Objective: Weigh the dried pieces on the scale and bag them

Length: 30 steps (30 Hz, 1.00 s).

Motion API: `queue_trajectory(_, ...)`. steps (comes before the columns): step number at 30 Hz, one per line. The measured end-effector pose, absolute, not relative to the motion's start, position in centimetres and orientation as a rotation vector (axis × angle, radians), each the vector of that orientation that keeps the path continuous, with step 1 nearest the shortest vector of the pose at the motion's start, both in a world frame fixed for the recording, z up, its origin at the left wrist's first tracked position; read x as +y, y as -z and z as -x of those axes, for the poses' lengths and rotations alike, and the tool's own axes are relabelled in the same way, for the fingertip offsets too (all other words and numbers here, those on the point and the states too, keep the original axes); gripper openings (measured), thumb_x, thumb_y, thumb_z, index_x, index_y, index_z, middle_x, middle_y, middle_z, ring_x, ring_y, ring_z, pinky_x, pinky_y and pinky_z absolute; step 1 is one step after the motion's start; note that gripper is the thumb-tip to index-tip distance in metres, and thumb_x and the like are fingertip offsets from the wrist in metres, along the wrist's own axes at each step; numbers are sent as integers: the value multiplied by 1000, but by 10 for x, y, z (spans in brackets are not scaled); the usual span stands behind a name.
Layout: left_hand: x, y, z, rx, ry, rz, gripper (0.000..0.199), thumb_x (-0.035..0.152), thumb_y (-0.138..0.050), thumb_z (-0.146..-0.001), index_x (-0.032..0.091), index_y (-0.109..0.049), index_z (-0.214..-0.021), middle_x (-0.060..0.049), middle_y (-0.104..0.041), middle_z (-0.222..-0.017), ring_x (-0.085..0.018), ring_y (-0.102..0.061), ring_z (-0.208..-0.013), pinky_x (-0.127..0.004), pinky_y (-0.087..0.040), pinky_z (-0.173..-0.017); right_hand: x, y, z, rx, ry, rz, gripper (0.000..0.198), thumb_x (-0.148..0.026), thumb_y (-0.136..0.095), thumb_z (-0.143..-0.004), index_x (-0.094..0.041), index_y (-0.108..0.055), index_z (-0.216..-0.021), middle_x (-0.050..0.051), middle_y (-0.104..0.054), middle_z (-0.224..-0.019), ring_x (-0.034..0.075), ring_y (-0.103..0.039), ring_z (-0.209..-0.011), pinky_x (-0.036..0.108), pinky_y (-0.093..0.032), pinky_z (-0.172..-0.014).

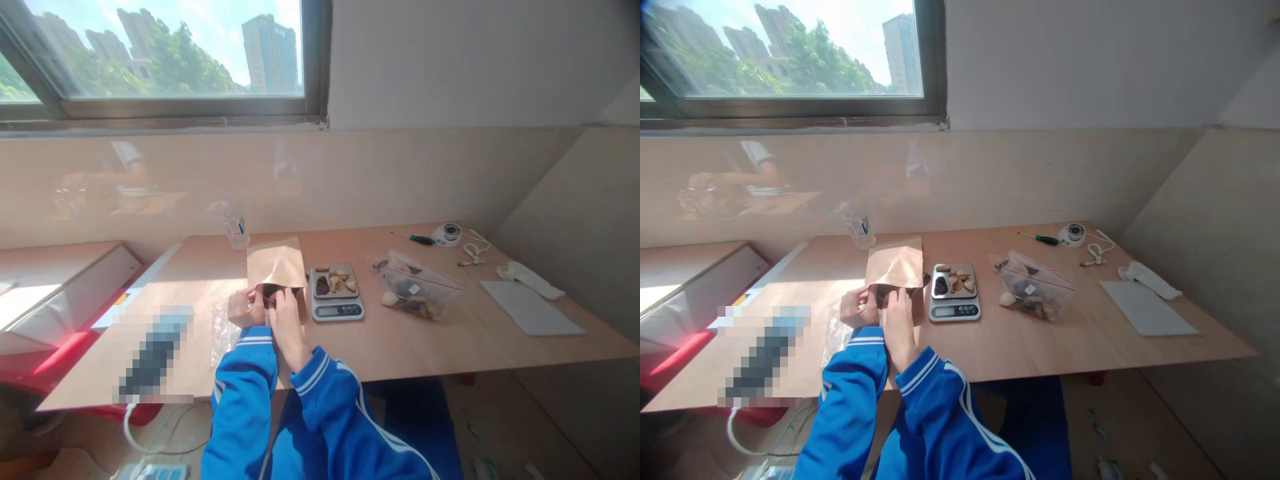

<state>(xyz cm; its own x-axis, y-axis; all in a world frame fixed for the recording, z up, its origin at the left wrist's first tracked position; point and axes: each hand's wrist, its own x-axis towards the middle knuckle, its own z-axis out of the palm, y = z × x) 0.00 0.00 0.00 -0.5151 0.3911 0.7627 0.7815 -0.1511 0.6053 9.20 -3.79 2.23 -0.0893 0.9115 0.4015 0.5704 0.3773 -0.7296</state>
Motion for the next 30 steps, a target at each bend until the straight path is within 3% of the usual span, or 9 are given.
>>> queue_trajectory(5,3,5,5,-1836,1719,1353,25,40,-58,-82,19,-66,-72,-2,-53,-57,-17,-45,-60,-30,-37,-66,-55,-27,-109,-1557,-732,1111,10,-14,-50,-81,-21,-55,-86,8,-58,-104,21,-56,-104,38,-45,-95)
queue_trajectory(9,1,1,3,-1885,1676,1384,27,41,-57,-82,19,-68,-71,-3,-52,-58,-18,-45,-63,-32,-36,-69,-76,-28,-147,-1344,-1221,983,9,-26,-57,-80,-22,-51,-85,8,-61,-113,21,-60,-104,40,-49,-90)
queue_trajectory(12,-1,-5,1,-1989,1635,1355,25,39,-56,-82,19,-68,-71,-4,-53,-63,-20,-47,-70,-33,-37,-73,-86,-34,-190,-1169,-1451,925,25,-39,-63,-78,-23,-44,-73,8,-64,-116,23,-63,-104,42,-49,-89)
queue_trajectory(18,6,-5,3,-2254,1556,1109,14,25,-54,-81,20,-67,-82,-8,-60,-88,-25,-52,-92,-38,-37,-83,-86,-42,-263,-926,-1177,1097,33,-48,-69,-73,-22,-50,-73,5,-71,-95,20,-67,-83,38,-49,-87)
queue_trajectory(21,7,-5,3,-2295,1563,1066,21,16,-50,-78,20,-67,-89,-9,-62,-98,-26,-52,-99,-41,-36,-88,-85,-38,-283,-844,-1064,1165,32,-49,-69,-73,-21,-52,-75,4,-71,-92,18,-66,-78,35,-50,-82)
queue_trajectory(25,3,-8,0,-2099,1682,1145,39,2,-39,-68,19,-67,-89,-9,-63,-99,-25,-54,-100,-42,-35,-93,-86,-32,-300,-793,-937,1247,38,-52,-74,-66,-20,-54,-73,5,-72,-86,16,-64,-68,32,-51,-70)
queue_trajectory(30,-4,-19,-10,-1917,1702,1373,36,1,-38,-65,18,-65,-82,-8,-62,-90,-23,-56,-90,-41,-39,-90,-89,-30,-316,-770,-884,1280,44,-56,-75,-61,-20,-55,-75,6,-72,-85,15,-62,-62,29,-49,-61)
